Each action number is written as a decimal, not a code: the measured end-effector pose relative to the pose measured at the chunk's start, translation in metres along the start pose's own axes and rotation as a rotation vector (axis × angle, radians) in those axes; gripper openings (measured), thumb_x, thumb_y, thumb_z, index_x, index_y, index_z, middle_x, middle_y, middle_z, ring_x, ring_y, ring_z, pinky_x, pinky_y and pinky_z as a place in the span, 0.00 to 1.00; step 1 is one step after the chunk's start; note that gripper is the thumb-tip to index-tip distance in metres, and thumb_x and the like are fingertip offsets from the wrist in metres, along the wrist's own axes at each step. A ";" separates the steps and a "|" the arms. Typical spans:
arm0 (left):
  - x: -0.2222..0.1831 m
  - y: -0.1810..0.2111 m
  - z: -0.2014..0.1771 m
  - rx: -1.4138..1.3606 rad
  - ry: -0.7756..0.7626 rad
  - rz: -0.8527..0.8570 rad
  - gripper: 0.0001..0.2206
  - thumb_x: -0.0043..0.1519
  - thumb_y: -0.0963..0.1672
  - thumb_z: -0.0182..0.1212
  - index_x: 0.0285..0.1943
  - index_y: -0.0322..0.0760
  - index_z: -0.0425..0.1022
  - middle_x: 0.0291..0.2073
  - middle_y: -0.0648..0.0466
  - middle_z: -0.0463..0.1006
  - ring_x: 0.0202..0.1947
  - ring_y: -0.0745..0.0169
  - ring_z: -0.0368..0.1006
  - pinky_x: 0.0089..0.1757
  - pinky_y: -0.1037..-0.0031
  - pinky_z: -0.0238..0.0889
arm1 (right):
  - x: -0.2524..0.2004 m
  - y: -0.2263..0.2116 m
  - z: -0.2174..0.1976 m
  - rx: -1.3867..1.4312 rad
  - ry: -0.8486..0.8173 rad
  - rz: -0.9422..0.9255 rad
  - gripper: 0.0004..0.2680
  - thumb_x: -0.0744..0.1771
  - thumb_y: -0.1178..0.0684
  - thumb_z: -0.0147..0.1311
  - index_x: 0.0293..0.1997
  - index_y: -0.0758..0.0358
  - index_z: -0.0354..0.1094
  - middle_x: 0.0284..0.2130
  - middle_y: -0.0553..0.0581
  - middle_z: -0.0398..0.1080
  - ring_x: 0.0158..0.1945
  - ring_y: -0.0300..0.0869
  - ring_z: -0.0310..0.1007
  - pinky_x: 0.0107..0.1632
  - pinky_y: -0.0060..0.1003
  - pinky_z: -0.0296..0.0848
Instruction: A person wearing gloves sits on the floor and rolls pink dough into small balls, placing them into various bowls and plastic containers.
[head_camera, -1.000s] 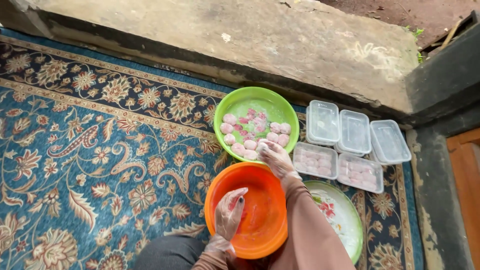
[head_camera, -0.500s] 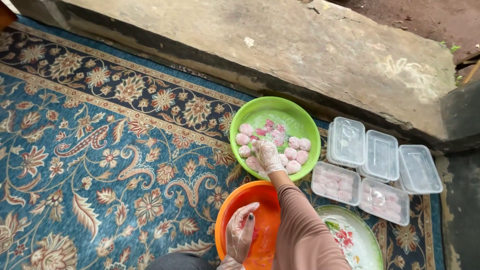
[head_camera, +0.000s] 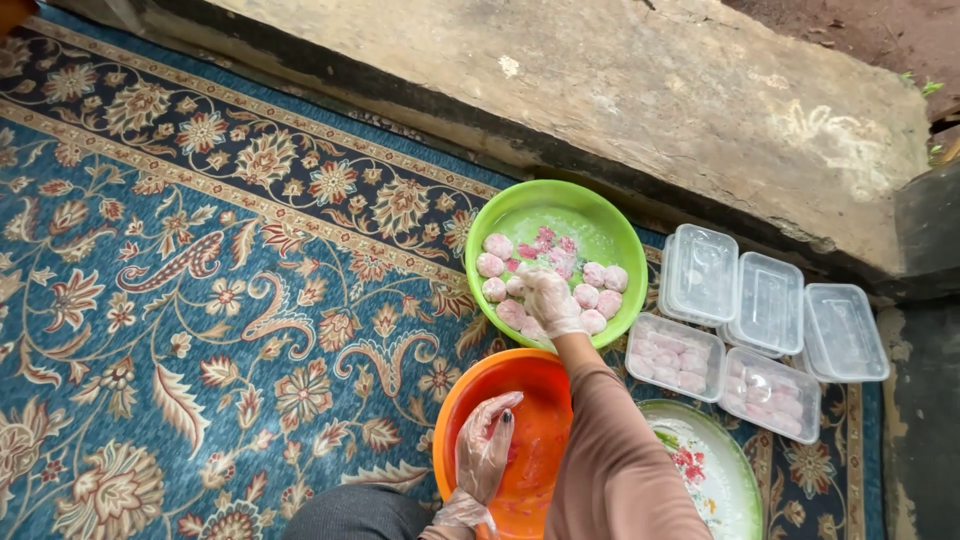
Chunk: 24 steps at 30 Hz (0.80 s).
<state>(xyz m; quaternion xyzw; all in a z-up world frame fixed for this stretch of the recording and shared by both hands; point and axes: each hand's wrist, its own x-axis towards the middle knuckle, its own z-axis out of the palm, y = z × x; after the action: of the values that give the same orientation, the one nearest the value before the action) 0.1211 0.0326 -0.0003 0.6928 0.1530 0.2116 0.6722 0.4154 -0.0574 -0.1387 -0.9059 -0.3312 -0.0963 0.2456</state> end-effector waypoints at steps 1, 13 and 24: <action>0.002 0.002 -0.001 0.000 0.001 0.012 0.13 0.65 0.48 0.58 0.47 0.38 0.85 0.41 0.47 0.86 0.45 0.46 0.82 0.50 0.61 0.71 | -0.007 0.004 -0.006 -0.343 0.070 0.006 0.03 0.65 0.53 0.58 0.37 0.45 0.76 0.30 0.50 0.73 0.37 0.49 0.76 0.40 0.52 0.76; -0.013 0.047 -0.009 0.130 -0.142 0.067 0.12 0.68 0.43 0.55 0.49 0.27 0.80 0.41 0.32 0.80 0.47 0.34 0.77 0.51 0.54 0.70 | -0.335 -0.050 -0.207 -0.235 0.132 0.486 0.06 0.66 0.44 0.61 0.34 0.51 0.74 0.27 0.52 0.72 0.35 0.49 0.77 0.41 0.39 0.76; -0.061 0.033 -0.033 0.017 -0.152 -0.102 0.13 0.69 0.47 0.55 0.53 0.36 0.81 0.48 0.41 0.81 0.53 0.43 0.75 0.55 0.59 0.67 | -0.384 -0.096 -0.192 -0.502 -0.045 0.362 0.07 0.66 0.45 0.58 0.32 0.52 0.70 0.26 0.54 0.68 0.38 0.52 0.75 0.40 0.40 0.76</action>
<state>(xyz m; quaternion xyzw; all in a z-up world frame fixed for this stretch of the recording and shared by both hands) 0.0494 0.0292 0.0277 0.7040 0.1384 0.1224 0.6857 0.0577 -0.3041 -0.0660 -0.9844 -0.1358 -0.1098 0.0201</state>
